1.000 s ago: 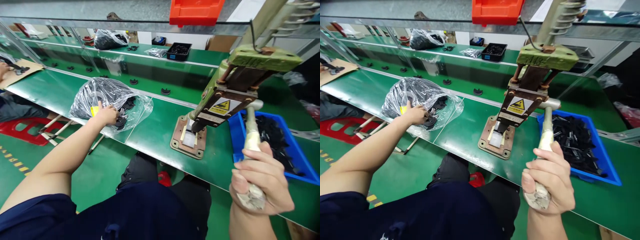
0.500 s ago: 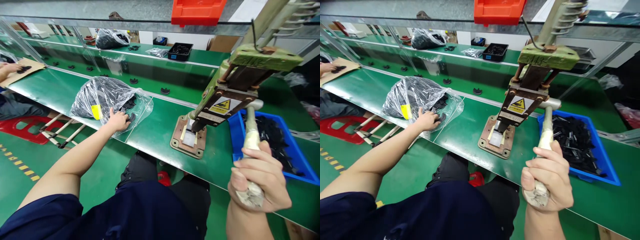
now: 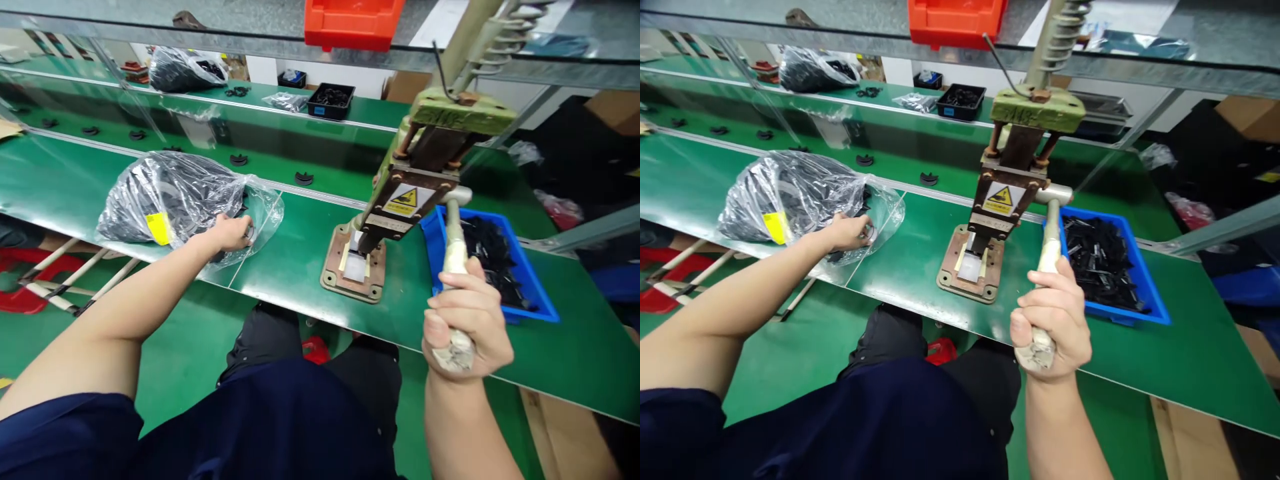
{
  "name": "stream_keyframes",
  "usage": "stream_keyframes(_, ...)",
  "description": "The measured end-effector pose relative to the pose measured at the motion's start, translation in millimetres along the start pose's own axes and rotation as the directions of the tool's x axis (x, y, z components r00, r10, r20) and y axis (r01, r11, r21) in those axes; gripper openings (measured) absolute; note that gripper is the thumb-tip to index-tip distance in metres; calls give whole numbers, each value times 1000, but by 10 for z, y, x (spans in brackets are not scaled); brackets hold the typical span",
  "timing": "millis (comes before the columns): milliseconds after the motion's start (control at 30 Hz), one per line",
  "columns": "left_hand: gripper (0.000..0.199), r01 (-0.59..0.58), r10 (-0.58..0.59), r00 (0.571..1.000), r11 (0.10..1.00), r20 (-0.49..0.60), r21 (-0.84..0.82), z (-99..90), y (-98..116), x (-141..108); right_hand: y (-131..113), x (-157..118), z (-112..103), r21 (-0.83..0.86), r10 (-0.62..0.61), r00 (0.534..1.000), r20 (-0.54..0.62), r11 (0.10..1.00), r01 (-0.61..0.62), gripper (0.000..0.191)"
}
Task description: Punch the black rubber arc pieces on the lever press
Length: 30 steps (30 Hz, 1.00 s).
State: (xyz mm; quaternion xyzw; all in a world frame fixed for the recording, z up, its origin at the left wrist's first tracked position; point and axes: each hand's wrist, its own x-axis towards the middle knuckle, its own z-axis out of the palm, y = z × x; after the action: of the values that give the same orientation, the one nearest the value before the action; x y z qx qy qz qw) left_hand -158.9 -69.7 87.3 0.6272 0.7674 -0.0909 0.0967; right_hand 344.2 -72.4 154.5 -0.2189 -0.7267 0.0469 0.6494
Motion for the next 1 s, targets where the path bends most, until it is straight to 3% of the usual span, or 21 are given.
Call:
stream_keyframes(100,54,16,-20,999,994,-36,-110,63,41,-56,-28,-4,-39,8,-8,999,48,1000,8,10)
stream_keyframes(233,22,-58,40,995,981,-96,-186,123,136,-136,-53,-18,-65,4,10,997,75,1000,-10,8)
stream_keyframes(333,30,-115,59,979,950,-195,-289,98,284,-160,-54,-27,-57,6,1,997,73,1000,-2,8)
stream_keyframes(400,39,-115,13,979,860,-204,-497,60,439,-160,-49,-30,-43,15,-12,998,60,1000,11,12)
stream_keyframes(467,48,-135,19,986,672,-165,-728,22,638,-160,-43,-32,-31,21,-18,999,51,1000,16,14)
stream_keyframes(533,51,-159,78,987,508,-139,-847,-7,869,-167,-39,-36,-26,15,-19,999,46,1000,18,13)
stream_keyframes(667,46,-153,195,977,365,-86,-918,-16,1358,-180,-43,-47,-39,6,-5,999,52,1000,5,12)
stream_keyframes(833,50,-114,146,985,110,-97,-987,23,1910,-71,-62,-54,-59,-1,16,997,69,1000,-16,9)
stream_keyframes(900,51,-65,168,984,56,-55,-996,21,2088,6,-63,-59,-59,-1,15,998,69,1000,-15,9)
stream_keyframes(1000,43,-13,233,972,52,0,-999,-14,2296,112,-56,-69,-58,-3,1,998,67,1000,-1,10)
